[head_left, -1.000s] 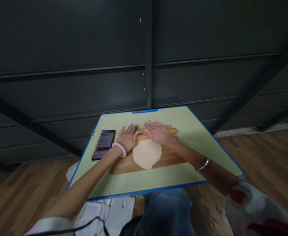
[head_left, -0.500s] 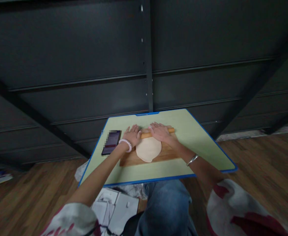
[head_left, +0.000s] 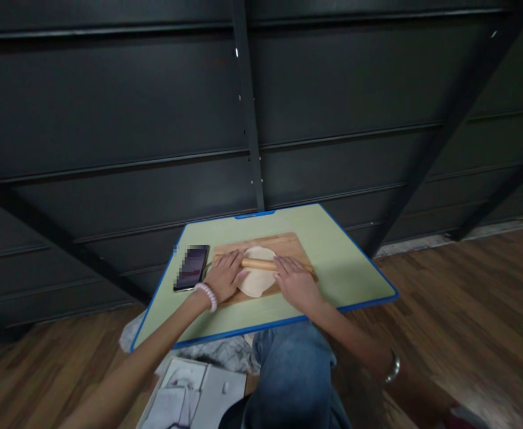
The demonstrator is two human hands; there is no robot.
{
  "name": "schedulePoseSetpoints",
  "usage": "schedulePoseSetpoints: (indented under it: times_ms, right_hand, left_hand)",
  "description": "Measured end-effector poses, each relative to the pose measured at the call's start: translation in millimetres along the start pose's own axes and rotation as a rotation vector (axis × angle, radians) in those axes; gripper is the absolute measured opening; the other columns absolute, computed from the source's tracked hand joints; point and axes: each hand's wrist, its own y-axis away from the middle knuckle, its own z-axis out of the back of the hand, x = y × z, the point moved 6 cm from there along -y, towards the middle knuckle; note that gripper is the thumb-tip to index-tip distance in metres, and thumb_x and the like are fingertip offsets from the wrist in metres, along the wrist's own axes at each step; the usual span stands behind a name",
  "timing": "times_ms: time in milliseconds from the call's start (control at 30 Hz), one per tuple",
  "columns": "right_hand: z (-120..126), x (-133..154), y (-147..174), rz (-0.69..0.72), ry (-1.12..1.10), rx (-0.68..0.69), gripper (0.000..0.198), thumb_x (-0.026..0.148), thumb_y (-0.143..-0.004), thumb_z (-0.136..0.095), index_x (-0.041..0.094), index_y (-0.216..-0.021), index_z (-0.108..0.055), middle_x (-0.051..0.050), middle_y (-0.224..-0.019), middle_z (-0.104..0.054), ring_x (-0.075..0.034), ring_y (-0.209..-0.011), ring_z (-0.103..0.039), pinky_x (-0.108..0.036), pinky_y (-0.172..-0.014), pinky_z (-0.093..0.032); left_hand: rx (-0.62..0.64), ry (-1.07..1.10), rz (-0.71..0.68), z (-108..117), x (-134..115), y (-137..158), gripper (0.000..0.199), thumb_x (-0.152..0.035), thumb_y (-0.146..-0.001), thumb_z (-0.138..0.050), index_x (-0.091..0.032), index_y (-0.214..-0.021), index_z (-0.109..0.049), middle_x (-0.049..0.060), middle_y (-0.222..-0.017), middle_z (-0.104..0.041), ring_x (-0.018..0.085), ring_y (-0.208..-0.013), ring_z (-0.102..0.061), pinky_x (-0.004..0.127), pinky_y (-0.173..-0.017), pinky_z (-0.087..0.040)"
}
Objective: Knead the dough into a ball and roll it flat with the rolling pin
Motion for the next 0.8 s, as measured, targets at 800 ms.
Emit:
schedulePoseSetpoints:
  times_ms: [800]
  right_hand:
    - [-6,-42,-4,-0.280,0.093,0.008,0.047,0.036,-0.093,-0.036,0.003,-0.124,-0.050,-0.018,-0.127,-0.055,-0.028,-0.116,-0.052,-0.040,-0.100,-0.037]
  left_hand:
    - [0.263,-0.173,-0.037,-31,-5,-102,0.068,-0.048,-0.093,-0.009,-0.002,-0.138,-0.030,0.019,-0.145,-0.033,0.025,-0.138,-0.022,0.042,-0.113,-0.014]
